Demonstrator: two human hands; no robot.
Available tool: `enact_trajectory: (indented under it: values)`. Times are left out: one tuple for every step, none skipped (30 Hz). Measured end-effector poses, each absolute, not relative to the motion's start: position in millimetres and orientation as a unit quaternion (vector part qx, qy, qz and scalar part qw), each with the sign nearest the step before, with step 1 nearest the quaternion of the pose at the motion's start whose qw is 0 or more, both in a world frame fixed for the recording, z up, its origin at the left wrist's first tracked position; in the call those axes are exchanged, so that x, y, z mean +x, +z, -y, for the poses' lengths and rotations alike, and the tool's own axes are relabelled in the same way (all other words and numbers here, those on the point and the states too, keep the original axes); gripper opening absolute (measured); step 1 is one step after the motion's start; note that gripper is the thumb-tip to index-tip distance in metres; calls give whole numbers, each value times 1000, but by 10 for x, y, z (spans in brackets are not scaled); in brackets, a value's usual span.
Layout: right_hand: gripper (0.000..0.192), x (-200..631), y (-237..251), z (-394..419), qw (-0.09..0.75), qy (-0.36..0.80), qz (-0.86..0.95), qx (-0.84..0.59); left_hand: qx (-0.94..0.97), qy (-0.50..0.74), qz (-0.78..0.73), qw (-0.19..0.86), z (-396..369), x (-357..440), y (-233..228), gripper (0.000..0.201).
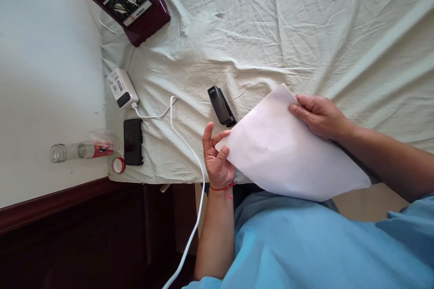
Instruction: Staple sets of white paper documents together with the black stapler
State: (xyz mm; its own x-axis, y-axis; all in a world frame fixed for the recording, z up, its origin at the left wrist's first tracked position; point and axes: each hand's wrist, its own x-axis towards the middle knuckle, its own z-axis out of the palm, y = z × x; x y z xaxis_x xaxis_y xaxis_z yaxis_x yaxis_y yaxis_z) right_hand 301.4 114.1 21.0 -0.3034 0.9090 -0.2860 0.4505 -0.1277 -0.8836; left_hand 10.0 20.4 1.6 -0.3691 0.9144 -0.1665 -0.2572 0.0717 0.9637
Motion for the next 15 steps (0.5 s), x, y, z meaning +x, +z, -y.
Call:
enact_trajectory:
  values:
    - [57,3015,212,-1141,225,514,619,-550,304,612,-548,483,-192,93,8,78]
    - [58,3016,215,-1140,231,512,615,-553,308,614,-538,490,-185,90,0,77]
    - [59,3016,217,-1141,237,511,612,-555,310,618,-527,494,-182,89,-6,76]
    - [60,3016,219,-1141,244,510,609,-557,312,621,-521,496,-184,92,-11,74]
    - [60,3015,222,-1142,250,509,606,-558,311,622,-522,495,-190,97,-14,73]
    - [61,3014,225,-1143,254,507,604,-560,308,619,-530,492,-201,105,-13,71]
    - [61,3013,228,-1144,257,503,604,-562,302,613,-542,489,-213,116,-10,70]
    - [61,3012,233,-1145,258,499,605,-564,290,608,-558,485,-227,128,-6,67]
    - [61,3010,239,-1146,257,495,607,-566,272,604,-575,481,-240,142,1,64]
    - [61,3009,245,-1148,256,491,609,-568,251,601,-591,476,-253,157,8,61]
    - [60,3008,252,-1149,251,489,612,-569,230,600,-605,469,-264,171,15,58]
    - [60,3008,259,-1150,244,485,617,-569,215,599,-619,460,-274,186,23,56]
    - [59,3008,265,-1151,236,480,624,-570,205,596,-633,450,-283,199,31,54]
    - [58,3009,271,-1152,227,473,632,-570,201,591,-646,440,-292,211,39,53]
    - [56,3011,276,-1154,218,465,641,-570,201,584,-657,432,-303,222,48,53]
